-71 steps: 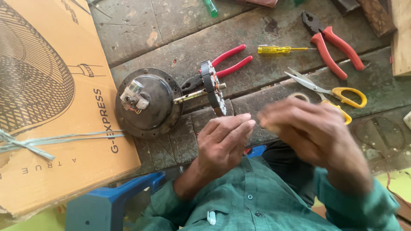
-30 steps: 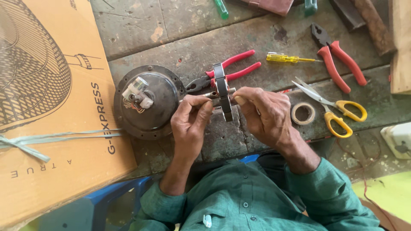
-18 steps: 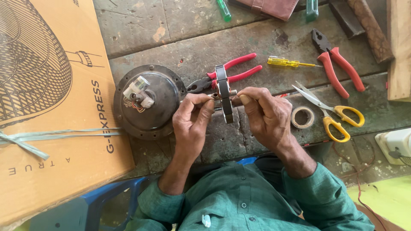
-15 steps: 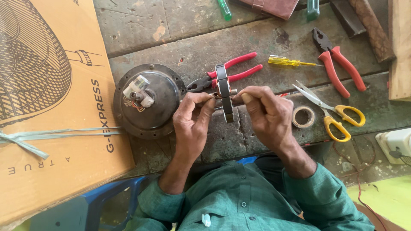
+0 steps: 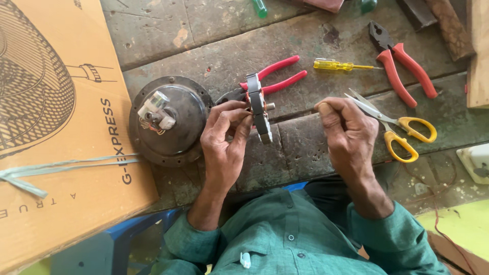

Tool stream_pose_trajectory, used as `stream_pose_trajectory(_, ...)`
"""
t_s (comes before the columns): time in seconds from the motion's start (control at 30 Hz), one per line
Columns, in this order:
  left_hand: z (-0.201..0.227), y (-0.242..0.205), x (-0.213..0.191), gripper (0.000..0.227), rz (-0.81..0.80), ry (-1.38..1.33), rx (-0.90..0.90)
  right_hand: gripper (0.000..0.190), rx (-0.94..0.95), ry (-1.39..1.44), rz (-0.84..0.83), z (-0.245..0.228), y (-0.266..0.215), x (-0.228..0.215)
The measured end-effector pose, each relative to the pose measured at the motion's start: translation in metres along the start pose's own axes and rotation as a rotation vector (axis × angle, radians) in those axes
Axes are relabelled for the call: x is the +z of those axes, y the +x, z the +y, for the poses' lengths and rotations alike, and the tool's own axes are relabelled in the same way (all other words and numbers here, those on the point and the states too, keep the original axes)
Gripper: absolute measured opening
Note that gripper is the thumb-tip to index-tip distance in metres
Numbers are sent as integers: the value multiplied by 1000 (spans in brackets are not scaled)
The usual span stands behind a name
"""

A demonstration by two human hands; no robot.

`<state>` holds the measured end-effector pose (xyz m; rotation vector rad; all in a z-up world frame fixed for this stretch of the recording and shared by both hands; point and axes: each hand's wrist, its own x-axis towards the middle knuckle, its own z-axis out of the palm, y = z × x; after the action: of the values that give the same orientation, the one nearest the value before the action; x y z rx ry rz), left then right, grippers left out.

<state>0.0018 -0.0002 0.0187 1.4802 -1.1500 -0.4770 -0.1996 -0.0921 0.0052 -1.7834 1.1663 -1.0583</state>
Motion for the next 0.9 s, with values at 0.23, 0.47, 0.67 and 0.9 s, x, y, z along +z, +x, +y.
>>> stream_pose_trajectory(0.23,0,-1,2,10,14,116,24,10,12,-16,72,8,-9,-25)
stream_pose_trajectory(0.47,1,-4,3,9,50,234,44,8,-82,-140,84,18,-21,-27)
stream_pose_trajectory(0.67,2,-1,5,12,81,306,207,4,-171,-205,205,22,-29,-16)
stream_pose_trajectory(0.9,1,-4,6,16,111,276,102,6,-277,-221,356,39,-48,-3)
